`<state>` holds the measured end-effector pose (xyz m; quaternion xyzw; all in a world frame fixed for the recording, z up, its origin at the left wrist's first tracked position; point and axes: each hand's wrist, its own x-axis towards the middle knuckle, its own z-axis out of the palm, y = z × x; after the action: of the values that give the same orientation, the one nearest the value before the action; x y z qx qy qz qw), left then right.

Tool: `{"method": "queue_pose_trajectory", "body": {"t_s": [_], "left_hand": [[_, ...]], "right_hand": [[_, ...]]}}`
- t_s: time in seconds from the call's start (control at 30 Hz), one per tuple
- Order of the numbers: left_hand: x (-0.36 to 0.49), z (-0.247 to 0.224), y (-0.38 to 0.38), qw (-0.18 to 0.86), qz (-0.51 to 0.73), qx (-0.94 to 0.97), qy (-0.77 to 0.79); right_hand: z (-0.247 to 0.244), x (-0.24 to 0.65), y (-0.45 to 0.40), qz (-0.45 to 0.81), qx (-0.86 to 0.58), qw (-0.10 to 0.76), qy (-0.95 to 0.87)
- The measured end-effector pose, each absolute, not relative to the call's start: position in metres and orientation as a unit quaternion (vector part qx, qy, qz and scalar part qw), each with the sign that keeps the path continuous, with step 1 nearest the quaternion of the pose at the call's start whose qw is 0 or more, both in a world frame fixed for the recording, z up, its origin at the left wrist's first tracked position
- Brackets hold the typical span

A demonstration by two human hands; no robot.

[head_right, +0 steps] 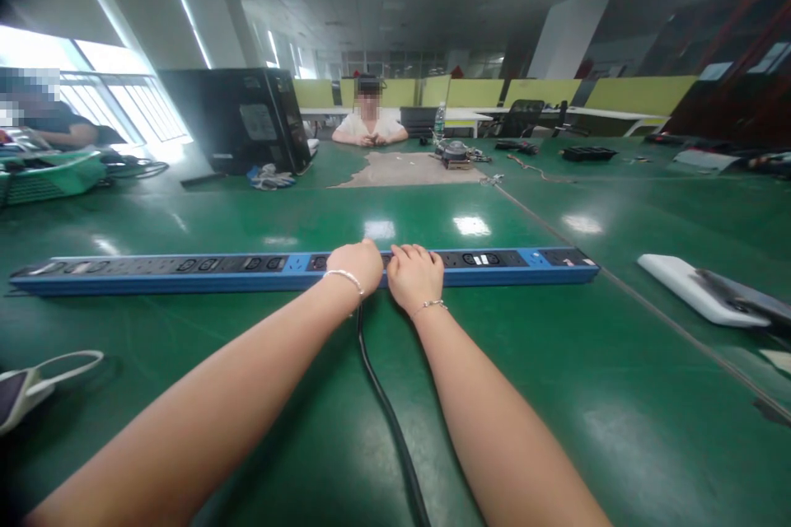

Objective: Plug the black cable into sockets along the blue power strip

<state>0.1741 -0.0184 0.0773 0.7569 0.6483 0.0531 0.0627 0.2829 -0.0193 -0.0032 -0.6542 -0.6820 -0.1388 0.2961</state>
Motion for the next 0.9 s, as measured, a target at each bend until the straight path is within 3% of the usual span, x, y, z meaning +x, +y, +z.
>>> {"method": "queue_pose_trajectory", "body": {"t_s": [0.73,0.9], "left_hand": [[0.163,0.067,-0.021,-0.011,0.067,0.771,0.633],[0.173,0.111,-0.033,-0.086,0.142,0.752,0.638]], "right_hand": [[-0.006,0.279,-0.018,-0.141,-0.658,0.313,-0.671],[-0.004,0.279,-0.019,-0.130,-0.667,0.303,-0.668]]}}
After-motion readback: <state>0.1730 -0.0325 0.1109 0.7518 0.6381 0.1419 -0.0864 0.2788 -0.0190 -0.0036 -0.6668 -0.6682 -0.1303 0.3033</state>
